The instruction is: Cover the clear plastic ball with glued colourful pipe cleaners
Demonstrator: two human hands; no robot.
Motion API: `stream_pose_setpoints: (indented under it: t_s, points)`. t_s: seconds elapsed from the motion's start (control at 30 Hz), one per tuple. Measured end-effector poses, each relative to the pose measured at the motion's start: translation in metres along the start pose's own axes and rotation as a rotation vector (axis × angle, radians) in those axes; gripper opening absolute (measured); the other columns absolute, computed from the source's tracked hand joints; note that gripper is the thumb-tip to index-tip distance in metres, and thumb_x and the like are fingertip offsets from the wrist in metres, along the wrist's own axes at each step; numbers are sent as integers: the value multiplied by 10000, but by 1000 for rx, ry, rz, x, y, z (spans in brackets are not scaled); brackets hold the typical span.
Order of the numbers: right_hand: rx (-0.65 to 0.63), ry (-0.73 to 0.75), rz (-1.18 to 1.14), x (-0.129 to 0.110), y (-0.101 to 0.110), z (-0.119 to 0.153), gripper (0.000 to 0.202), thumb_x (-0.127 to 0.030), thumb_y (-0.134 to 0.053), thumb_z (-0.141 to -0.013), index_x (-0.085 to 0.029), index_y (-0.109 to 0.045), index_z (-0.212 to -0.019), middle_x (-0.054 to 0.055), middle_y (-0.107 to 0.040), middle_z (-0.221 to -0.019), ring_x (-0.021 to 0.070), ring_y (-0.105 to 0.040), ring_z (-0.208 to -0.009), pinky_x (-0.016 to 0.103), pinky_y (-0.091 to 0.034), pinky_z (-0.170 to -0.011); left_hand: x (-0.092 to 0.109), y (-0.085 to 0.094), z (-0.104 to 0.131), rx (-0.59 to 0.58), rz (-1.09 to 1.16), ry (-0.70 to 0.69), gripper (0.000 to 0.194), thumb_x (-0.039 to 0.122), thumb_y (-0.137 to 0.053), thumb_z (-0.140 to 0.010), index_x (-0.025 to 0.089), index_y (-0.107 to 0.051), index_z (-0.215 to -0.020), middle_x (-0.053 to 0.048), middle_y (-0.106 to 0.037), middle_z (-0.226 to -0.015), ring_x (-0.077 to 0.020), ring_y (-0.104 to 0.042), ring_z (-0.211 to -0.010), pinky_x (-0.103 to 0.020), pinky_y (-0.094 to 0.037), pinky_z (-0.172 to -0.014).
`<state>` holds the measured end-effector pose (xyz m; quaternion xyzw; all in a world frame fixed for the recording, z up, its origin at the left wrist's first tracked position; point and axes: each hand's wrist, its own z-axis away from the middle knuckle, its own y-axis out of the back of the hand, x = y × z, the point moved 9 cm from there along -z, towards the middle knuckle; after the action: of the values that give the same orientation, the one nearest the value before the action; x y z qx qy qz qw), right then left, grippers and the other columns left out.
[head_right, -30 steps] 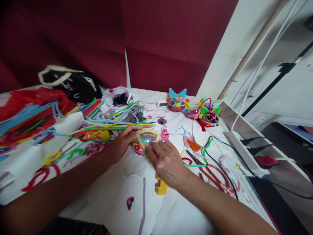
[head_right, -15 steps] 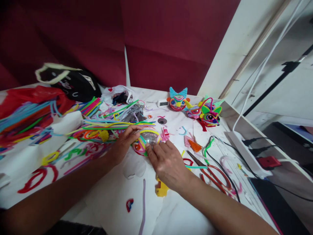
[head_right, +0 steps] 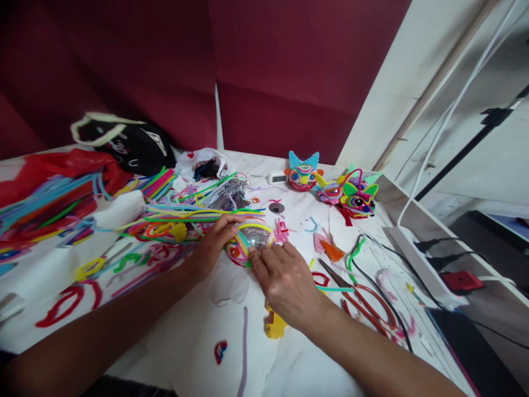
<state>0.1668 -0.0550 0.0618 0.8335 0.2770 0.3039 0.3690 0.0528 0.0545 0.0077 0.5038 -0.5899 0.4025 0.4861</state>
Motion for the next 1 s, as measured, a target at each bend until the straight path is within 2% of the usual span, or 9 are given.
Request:
stream_pose_setpoints:
  t_s: [0.23,0.43,0.53,0.63,0.83,1.0]
  points:
    - [-8,-10,-5,0,2,-2,280,-112,-464,-967,-12,-672,-1126,90,-618,-769,220,-474,-697,362,-370,-634,-1,-2,-4,-8,34,-40,195,333,-596,-832,216,-559,-984,-28,-653,-1018,-221,-620,-995,-367,-470,-899]
    - [-32,-30,0,2,1,-2,286,-118,-462,-971,-26,-681,-1131,92,-631,-785,228,-483,-715,363,-365,-656,24,5,5,67,-253,-327,107,296,-550,-913,211,-605,-949,-62,-640,-1126,-219,-601,-1113,-358,-458,-968]
    - [-26,-37,-6,3,0,-2,280,-118,-467,-973,-29,-686,-1122,88,-629,-778,228,-484,-710,361,-358,-654,36,-3,14,25,-364,-406,113,260,-528,-926,211,-610,-986,-70,-656,-1121,-219,-612,-1119,-374,-459,-995]
    - [-9,-38,-21,3,0,-2,278,-122,-468,-980,-31,-682,-1132,88,-636,-781,223,-498,-715,354,-355,-650,43,-10,20,15,-452,-471,176,212,-586,-868,201,-579,-1044,-89,-638,-1173,-230,-593,-1170,-398,-440,-1044]
    - [4,-119,-173,15,0,0,291,-167,-434,-1010,-85,-699,-1100,72,-642,-767,202,-536,-698,329,-392,-638,40,-11,19,40,-477,-469,242,193,-619,-828,205,-537,-1056,-87,-633,-1151,-237,-603,-1143,-418,-473,-1008]
    - [20,-192,-350,27,0,7,258,-148,-459,-986,-72,-695,-1056,99,-674,-831,200,-601,-782,307,-461,-702,38,-11,18,26,-474,-440,227,222,-604,-849,204,-539,-1066,-105,-623,-1216,-247,-589,-1191,-431,-463,-1030]
